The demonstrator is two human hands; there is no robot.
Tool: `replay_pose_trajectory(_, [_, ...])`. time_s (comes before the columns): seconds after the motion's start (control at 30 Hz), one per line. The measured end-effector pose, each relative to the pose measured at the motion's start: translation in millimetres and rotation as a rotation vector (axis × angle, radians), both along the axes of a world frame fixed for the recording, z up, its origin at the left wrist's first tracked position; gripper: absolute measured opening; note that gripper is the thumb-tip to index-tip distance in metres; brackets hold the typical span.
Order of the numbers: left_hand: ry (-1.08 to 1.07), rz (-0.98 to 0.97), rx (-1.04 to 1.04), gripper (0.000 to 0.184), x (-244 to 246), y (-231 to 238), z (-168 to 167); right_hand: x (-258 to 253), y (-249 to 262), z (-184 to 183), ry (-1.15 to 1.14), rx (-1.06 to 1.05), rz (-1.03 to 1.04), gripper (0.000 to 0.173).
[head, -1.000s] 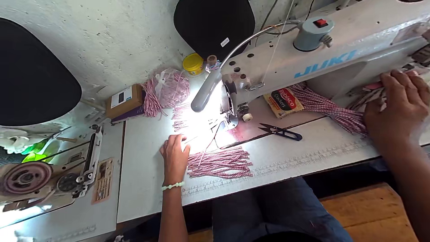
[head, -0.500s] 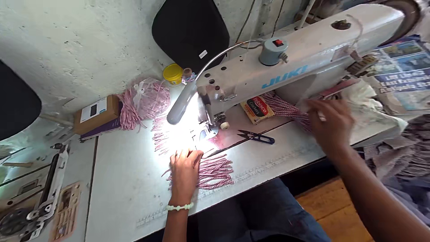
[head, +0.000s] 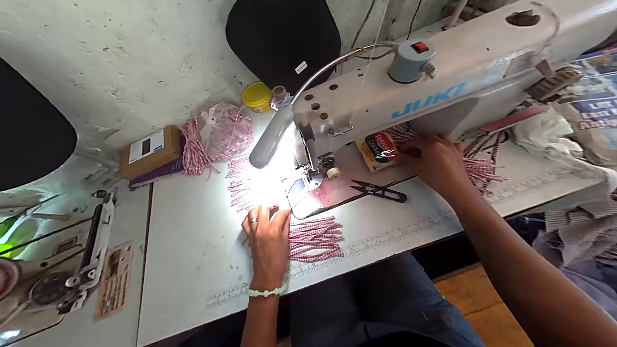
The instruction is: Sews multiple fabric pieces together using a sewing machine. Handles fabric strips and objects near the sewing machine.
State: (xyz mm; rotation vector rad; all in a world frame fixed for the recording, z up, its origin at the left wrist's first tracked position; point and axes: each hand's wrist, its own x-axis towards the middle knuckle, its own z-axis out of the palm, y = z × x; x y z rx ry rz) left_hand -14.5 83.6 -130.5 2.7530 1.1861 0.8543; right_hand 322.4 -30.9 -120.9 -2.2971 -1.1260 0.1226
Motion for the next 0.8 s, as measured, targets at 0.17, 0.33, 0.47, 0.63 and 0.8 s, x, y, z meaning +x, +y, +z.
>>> replay_pose_trajectory(0.17, [0.038, -0.077, -0.079, 0.016, 14, 7, -7, 1, 7, 7, 0.072, -0.049, -0.001, 0.024])
replay_pose_trajectory(0.33, [-0.035, -0.067, -0.115, 0.016, 20, 13, -14, 0, 13, 6, 0.072, -0.062, -0.027, 0.023])
replay_pose_trajectory(0.47, [-0.064, -0.055, -0.164, 0.018, 18, 13, -15, -3, 14, 4, 0.085, -0.056, -0.046, 0.02])
replay_pose_trajectory(0.63, [-0.07, -0.056, -0.125, 0.02, 19, 14, -17, -4, 16, 11, 0.16, -0.045, -0.081, 0.022])
replay_pose_trajectory(0.8, [-0.099, -0.064, -0.113, 0.02, 18, 15, -19, -6, 13, 11, 0.243, 0.069, -0.083, 0.019])
